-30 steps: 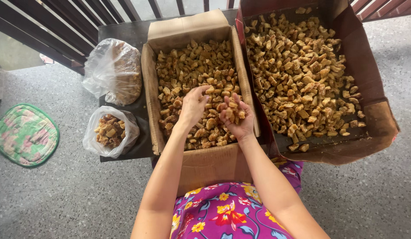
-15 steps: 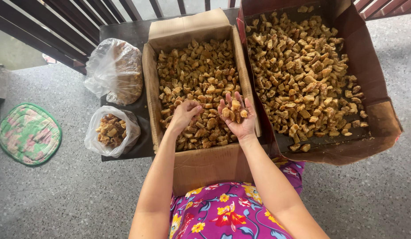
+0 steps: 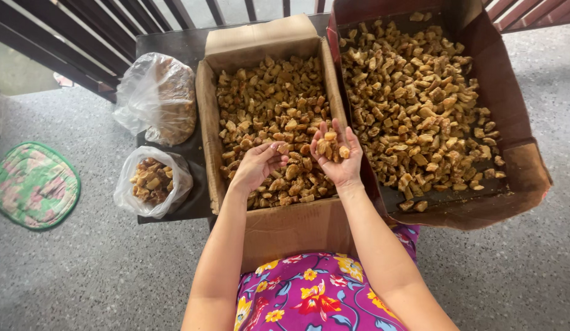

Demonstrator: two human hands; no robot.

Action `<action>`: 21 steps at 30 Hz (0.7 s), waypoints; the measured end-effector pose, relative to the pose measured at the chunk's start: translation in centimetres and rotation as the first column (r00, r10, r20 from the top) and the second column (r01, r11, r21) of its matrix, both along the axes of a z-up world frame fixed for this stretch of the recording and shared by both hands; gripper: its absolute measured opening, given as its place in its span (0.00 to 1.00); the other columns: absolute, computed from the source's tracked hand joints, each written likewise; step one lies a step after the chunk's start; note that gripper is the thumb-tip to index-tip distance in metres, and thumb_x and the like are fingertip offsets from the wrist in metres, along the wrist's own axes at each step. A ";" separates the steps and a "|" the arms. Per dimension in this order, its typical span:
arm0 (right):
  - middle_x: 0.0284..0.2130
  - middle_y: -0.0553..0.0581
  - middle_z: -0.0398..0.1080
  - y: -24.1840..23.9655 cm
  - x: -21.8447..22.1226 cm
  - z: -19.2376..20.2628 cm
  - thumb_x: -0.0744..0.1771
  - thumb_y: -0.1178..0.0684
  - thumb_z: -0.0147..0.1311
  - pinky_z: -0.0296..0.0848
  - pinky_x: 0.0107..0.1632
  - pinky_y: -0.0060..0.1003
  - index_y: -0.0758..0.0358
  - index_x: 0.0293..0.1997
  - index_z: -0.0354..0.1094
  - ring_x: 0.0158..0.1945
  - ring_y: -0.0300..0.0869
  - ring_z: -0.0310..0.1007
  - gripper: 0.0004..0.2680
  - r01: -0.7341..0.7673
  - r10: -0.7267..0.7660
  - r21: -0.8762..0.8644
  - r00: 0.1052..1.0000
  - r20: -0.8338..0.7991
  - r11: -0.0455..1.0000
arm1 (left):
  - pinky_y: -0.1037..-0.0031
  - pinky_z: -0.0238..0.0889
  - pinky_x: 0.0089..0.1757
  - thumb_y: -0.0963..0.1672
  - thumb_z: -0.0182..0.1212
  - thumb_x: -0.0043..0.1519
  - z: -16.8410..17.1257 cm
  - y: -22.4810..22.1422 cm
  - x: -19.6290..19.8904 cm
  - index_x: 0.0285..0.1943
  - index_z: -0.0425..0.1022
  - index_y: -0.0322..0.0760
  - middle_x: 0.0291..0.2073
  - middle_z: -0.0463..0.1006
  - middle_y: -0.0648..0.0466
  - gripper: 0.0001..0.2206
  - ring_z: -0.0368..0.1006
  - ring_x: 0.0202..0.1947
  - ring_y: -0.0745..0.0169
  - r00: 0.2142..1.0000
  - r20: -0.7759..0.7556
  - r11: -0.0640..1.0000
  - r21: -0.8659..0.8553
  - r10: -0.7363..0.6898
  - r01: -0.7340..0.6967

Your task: The person repeatedly scoops shelled nuts from a cardboard box with both hands and transfers them into an adjacent box. The hands lift handfuls, release them into the second box, and repeat the motion throughout the clip.

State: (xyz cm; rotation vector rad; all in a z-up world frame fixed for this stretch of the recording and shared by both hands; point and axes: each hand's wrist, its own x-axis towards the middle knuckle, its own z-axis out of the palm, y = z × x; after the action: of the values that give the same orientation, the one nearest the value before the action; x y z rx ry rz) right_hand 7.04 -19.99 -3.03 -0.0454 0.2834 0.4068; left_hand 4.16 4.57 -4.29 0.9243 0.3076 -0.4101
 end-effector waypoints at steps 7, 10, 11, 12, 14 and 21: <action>0.54 0.62 0.73 0.6 -0.4 -3.2 0.71 0.46 0.51 0.78 0.50 0.45 0.57 0.55 0.73 0.51 0.51 0.74 0.11 -0.075 0.077 0.040 0.995 -0.059 0.996 | 0.77 0.75 0.40 0.41 0.51 0.73 -1.6 1.5 -1.2 0.60 0.73 0.26 0.37 0.78 0.53 0.13 0.76 0.35 0.66 0.998 -0.030 0.962 -0.264 0.059 -0.065; 0.52 0.62 0.73 0.4 -0.4 -4.4 0.71 0.47 0.54 0.78 0.46 0.44 0.59 0.56 0.74 0.45 0.49 0.75 0.11 -0.094 0.094 0.031 0.996 0.002 0.995 | 0.76 0.75 0.39 0.42 0.52 0.75 -0.2 1.2 -1.1 0.49 0.71 0.30 0.37 0.77 0.51 0.07 0.76 0.34 0.65 0.989 -0.080 0.933 -0.331 0.121 -0.141; 0.51 0.62 0.74 0.5 -0.4 -4.7 0.71 0.47 0.55 0.78 0.45 0.43 0.59 0.56 0.74 0.44 0.49 0.75 0.11 -0.090 0.090 -0.016 0.996 0.011 0.996 | 0.76 0.75 0.38 0.43 0.52 0.74 0.8 1.4 -1.1 0.48 0.72 0.30 0.36 0.78 0.51 0.09 0.76 0.33 0.65 0.986 -0.089 0.963 -0.219 0.142 -0.158; 0.50 0.61 0.74 0.5 -0.5 -4.9 0.71 0.48 0.55 0.78 0.44 0.43 0.59 0.55 0.74 0.43 0.48 0.75 0.10 -0.087 0.088 -0.062 0.996 0.017 0.994 | 0.76 0.75 0.38 0.45 0.52 0.73 2.1 1.8 -1.2 0.47 0.74 0.31 0.35 0.78 0.51 0.10 0.76 0.33 0.66 0.981 -0.098 0.979 -0.104 0.165 -0.175; 0.49 0.59 0.75 0.5 -0.5 -5.1 0.70 0.48 0.56 0.78 0.45 0.43 0.57 0.54 0.74 0.43 0.47 0.76 0.10 -0.077 0.076 -0.111 0.997 -0.013 0.991 | 0.75 0.76 0.37 0.46 0.52 0.71 4.9 3.3 -1.4 0.45 0.76 0.33 0.33 0.79 0.51 0.12 0.77 0.32 0.65 0.980 -0.066 0.947 0.278 0.189 -0.164; 0.47 0.57 0.76 0.9 -0.3 -4.4 0.68 0.49 0.57 0.78 0.49 0.46 0.56 0.51 0.75 0.44 0.47 0.76 0.09 -0.075 0.067 -0.160 0.996 -0.055 0.984 | 0.60 0.73 0.43 0.49 0.57 0.70 6.7 8.3 -2.3 0.43 0.77 0.31 0.37 0.82 0.42 0.15 0.79 0.39 0.49 0.979 -0.090 -0.063 0.995 -0.180 0.080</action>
State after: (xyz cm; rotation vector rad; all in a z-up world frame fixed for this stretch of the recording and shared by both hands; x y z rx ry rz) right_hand 6.76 -19.08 -7.46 -0.2058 0.3646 0.4555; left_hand 1.85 12.84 2.41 2.5659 0.4604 -0.2563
